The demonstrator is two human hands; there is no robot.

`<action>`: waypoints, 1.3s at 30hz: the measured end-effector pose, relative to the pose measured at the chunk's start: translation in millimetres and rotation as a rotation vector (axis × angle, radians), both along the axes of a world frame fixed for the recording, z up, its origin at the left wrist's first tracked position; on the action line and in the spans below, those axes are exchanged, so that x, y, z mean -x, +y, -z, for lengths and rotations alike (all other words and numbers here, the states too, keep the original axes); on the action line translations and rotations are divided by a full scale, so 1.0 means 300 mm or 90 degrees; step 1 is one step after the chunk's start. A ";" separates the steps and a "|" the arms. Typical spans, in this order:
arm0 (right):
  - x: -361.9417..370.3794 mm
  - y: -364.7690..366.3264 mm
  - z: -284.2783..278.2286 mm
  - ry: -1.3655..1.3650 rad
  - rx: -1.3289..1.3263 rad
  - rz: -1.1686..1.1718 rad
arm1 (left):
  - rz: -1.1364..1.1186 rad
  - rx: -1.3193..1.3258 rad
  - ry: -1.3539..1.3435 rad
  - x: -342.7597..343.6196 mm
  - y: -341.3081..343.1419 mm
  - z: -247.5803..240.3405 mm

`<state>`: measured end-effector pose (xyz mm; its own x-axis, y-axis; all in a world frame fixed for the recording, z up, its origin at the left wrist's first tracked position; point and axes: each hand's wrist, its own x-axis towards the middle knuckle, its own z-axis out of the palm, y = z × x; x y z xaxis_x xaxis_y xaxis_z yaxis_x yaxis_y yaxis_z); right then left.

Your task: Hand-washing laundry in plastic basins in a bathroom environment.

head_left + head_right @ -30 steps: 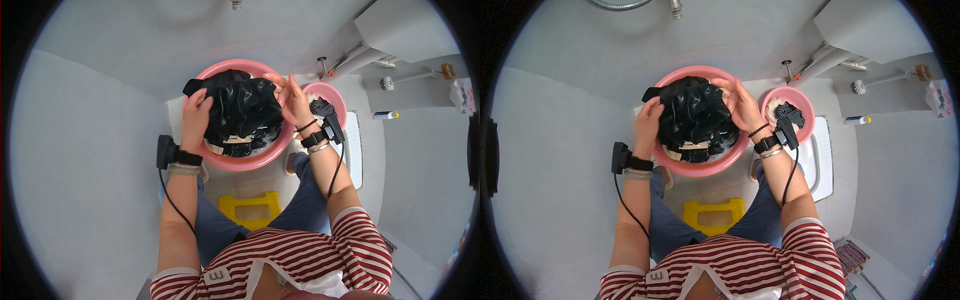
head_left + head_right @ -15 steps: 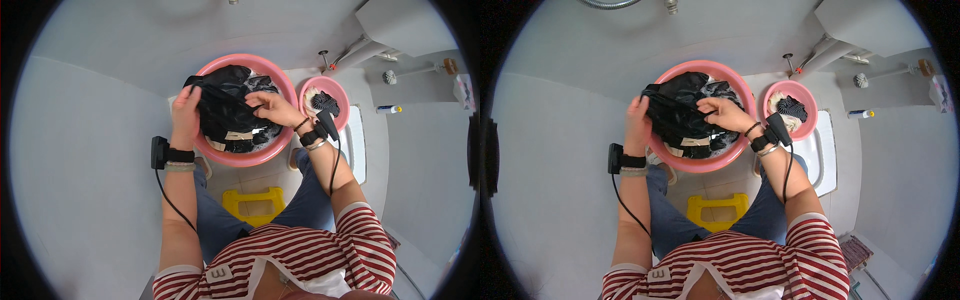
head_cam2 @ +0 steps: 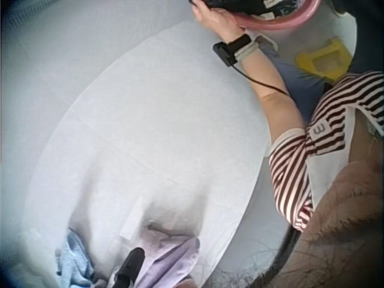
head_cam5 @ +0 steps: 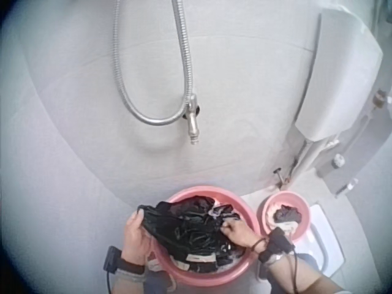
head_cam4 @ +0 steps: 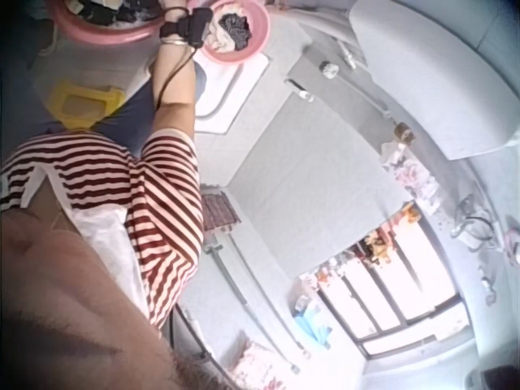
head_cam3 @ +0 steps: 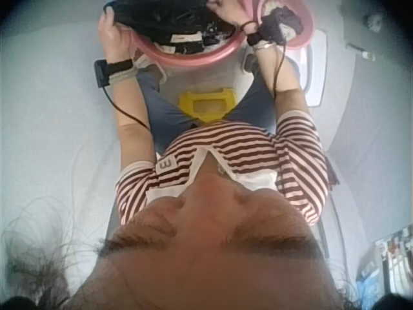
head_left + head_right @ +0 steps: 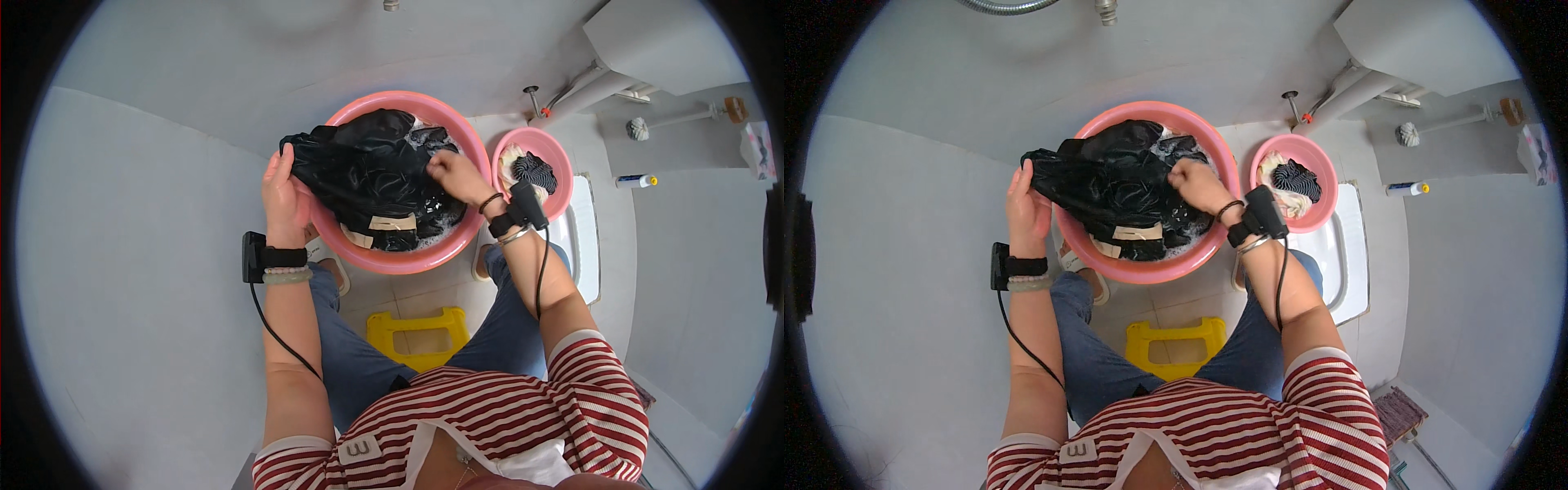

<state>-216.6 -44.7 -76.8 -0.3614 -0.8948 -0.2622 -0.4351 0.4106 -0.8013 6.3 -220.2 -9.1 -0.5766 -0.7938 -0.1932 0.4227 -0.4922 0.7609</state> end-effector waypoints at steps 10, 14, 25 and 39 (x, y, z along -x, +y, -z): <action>0.068 -0.017 -0.115 -0.528 0.252 0.327 | -0.047 -0.048 -0.053 -0.019 -0.013 0.004; 0.071 -0.011 -0.146 -0.592 0.305 0.318 | -0.059 -0.056 -0.054 -0.015 -0.012 0.008; 0.098 -0.003 -0.130 -0.617 0.292 0.302 | -0.037 -0.055 -0.107 -0.016 -0.016 0.023; 0.115 -0.002 -0.139 -0.622 0.287 0.311 | -0.030 -0.083 -0.184 -0.012 -0.027 0.047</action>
